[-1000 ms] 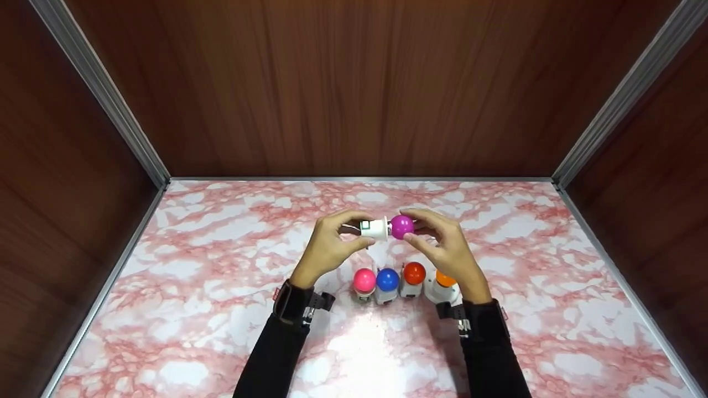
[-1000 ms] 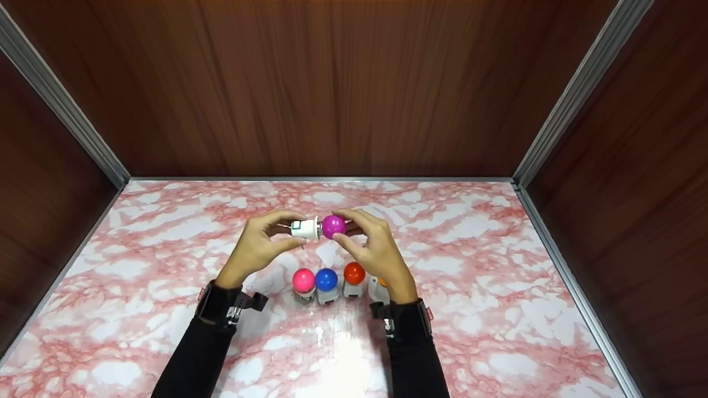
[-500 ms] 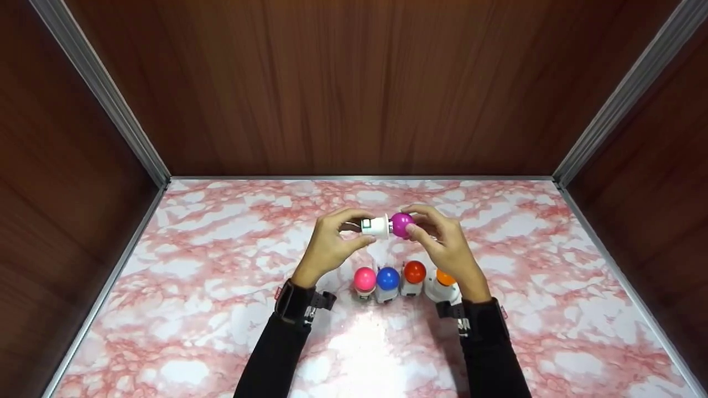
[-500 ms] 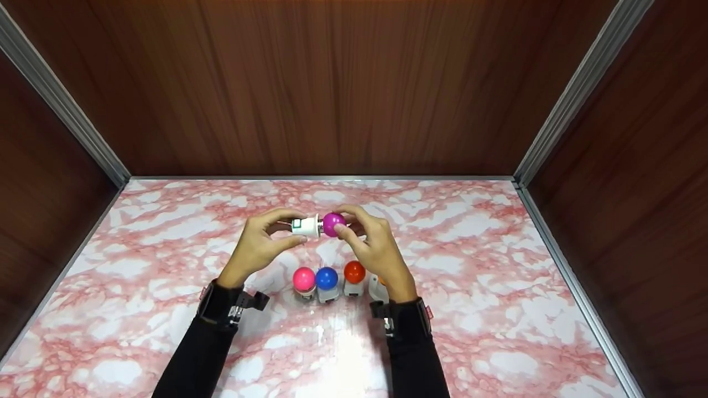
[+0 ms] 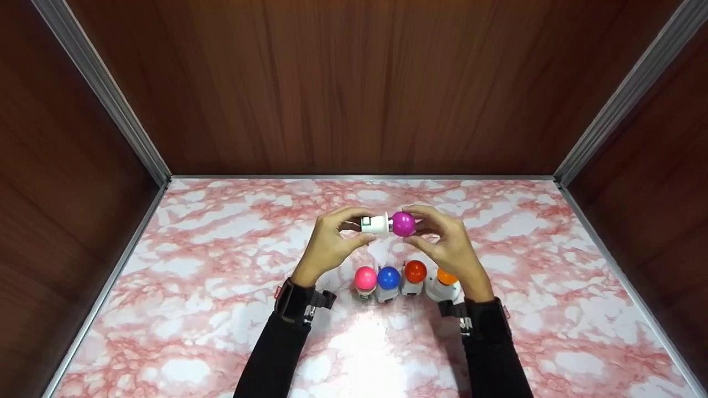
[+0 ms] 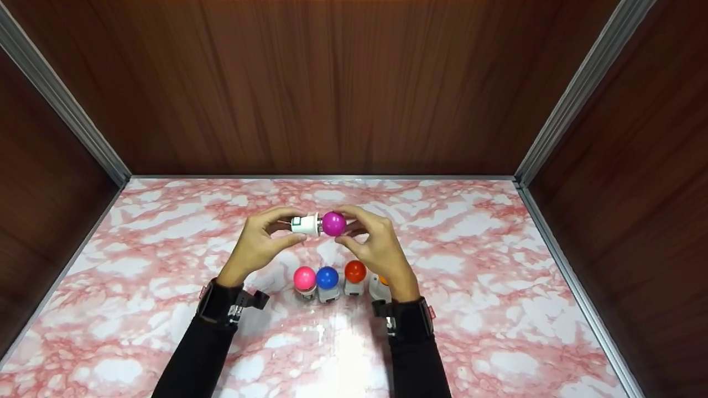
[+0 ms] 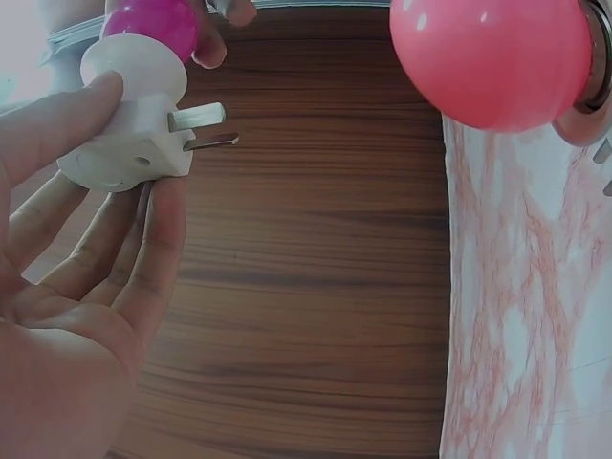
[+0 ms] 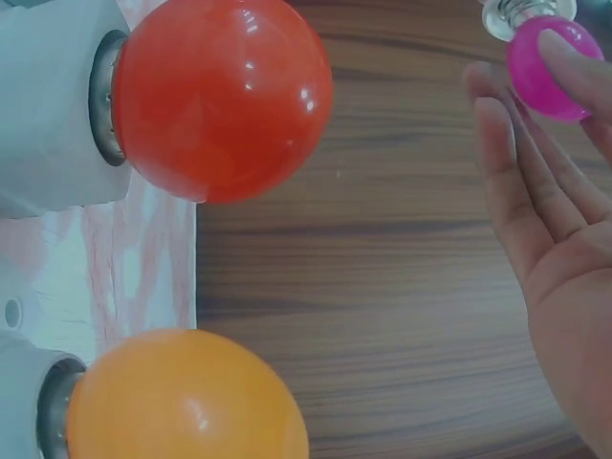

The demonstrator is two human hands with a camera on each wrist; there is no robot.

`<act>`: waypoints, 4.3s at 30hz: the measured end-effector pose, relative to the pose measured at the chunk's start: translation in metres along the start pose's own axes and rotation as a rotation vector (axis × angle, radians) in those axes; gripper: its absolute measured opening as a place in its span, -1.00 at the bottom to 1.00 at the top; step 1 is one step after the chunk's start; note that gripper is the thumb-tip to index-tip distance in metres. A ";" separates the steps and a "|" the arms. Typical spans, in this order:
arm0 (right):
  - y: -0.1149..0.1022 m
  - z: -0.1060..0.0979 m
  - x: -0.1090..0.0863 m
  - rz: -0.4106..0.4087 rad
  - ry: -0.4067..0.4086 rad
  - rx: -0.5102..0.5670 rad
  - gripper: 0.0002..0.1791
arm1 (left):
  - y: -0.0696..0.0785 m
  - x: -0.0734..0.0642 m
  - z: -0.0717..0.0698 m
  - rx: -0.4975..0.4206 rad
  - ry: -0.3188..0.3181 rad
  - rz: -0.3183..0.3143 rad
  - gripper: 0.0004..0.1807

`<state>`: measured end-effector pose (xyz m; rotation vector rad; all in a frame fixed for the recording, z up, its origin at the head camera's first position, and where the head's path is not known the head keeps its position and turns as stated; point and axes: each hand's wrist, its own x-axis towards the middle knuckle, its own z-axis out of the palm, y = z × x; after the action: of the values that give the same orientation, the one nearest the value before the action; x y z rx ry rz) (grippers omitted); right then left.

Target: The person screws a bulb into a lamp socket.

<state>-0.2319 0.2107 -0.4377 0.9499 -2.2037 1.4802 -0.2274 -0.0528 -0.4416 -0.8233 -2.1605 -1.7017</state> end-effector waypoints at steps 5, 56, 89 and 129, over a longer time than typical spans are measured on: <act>0.001 0.000 0.001 -0.054 0.018 0.026 -0.41 | 0.000 0.000 0.000 -0.005 -0.004 -0.001 -0.59; -0.004 0.000 0.000 0.048 0.022 -0.099 -0.56 | -0.005 0.001 0.007 -0.001 -0.003 -0.013 -0.62; -0.003 0.001 0.002 -0.066 0.016 0.043 -0.43 | -0.004 0.001 0.005 -0.034 0.005 -0.022 -0.60; -0.004 0.003 0.000 0.075 0.005 -0.088 -0.55 | -0.005 0.000 0.006 0.043 0.024 0.021 -0.60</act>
<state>-0.2289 0.2069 -0.4356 0.8430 -2.3032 1.4029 -0.2295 -0.0482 -0.4466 -0.8072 -2.1572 -1.6411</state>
